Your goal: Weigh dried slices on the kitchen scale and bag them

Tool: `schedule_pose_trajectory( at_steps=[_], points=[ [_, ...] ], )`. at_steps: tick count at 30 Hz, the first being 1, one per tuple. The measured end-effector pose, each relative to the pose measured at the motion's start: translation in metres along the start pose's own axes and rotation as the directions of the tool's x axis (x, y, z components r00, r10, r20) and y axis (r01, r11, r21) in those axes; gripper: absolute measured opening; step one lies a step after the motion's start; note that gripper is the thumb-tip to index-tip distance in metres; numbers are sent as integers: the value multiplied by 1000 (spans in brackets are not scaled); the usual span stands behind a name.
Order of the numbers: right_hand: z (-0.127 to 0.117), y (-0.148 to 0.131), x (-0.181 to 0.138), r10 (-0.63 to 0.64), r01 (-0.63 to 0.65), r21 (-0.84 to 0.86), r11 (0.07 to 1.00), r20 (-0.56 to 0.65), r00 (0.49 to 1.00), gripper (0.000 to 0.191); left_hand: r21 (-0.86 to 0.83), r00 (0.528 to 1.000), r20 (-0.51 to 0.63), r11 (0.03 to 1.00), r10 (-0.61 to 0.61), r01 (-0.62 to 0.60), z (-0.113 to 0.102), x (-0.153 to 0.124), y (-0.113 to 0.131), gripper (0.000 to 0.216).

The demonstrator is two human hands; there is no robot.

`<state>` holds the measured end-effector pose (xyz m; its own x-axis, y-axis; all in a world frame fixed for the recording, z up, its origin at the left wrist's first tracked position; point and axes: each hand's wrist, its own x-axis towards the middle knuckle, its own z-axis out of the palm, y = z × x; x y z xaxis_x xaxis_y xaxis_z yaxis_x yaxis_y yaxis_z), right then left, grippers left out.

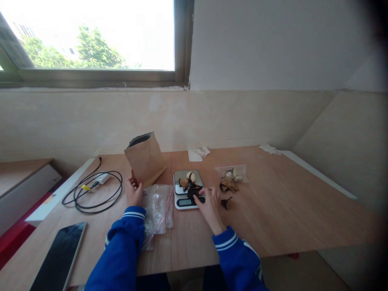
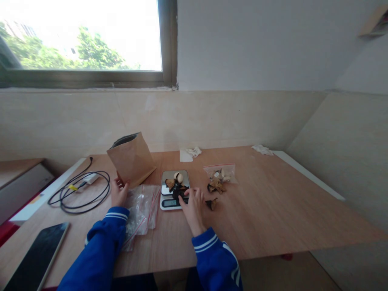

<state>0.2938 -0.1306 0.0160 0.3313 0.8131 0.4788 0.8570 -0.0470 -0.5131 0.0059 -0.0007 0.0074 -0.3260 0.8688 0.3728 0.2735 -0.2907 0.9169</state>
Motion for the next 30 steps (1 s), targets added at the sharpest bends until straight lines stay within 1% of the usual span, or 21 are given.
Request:
schedule_pose_trajectory(
  at_steps=[3,6,8,11,14,16,19,21,23,25,26,28,30],
  points=[
    [2,3,0,6,-6,66,998,-7,1000,12,-16,1000,5,1000,-3,3,0,0,2,41],
    [1,6,0,0,2,186,983,-7,1000,10,-21,1000,4,1000,0,0,0,0,4,40],
    [-1,7,1,-17,17,294,956,0,1000,9,-22,1000,-1,1000,2,-2,1,-1,4,39],
    [-9,11,6,-33,36,452,891,-13,999,7,-24,1000,-7,1000,-8,8,1,-1,5,39],
    [-18,19,12,-6,30,514,857,-48,999,8,-29,1000,-5,999,-18,18,1,-1,6,40],
    [-23,28,16,4,30,463,886,-72,997,7,-32,1000,-4,999,-24,24,1,-1,6,40],
    [-28,46,18,-61,79,239,968,-81,995,3,-27,1000,-5,999,-26,26,1,-2,7,40],
    [-30,58,17,-134,135,72,988,-18,991,8,-23,1000,-7,1000,-17,17,1,-2,9,39],
    [-30,67,15,-180,184,-35,982,82,980,11,-23,1000,-12,1000,-8,8,1,-2,10,38],
    [-31,74,14,-196,211,-78,974,172,965,11,-25,1000,-13,1000,-9,9,1,-3,12,38],
    [-31,77,15,-196,215,-84,973,199,960,13,-24,1000,-11,1000,-13,13,1,-3,13,38],
    [-32,83,19,-192,215,-89,973,211,958,19,-20,1000,-6,1000,-21,21,1,-3,14,38],
    [-32,89,26,-183,207,-119,971,191,964,30,-20,1000,-1,1000,-24,24,1,-4,14,37]
  ],
)
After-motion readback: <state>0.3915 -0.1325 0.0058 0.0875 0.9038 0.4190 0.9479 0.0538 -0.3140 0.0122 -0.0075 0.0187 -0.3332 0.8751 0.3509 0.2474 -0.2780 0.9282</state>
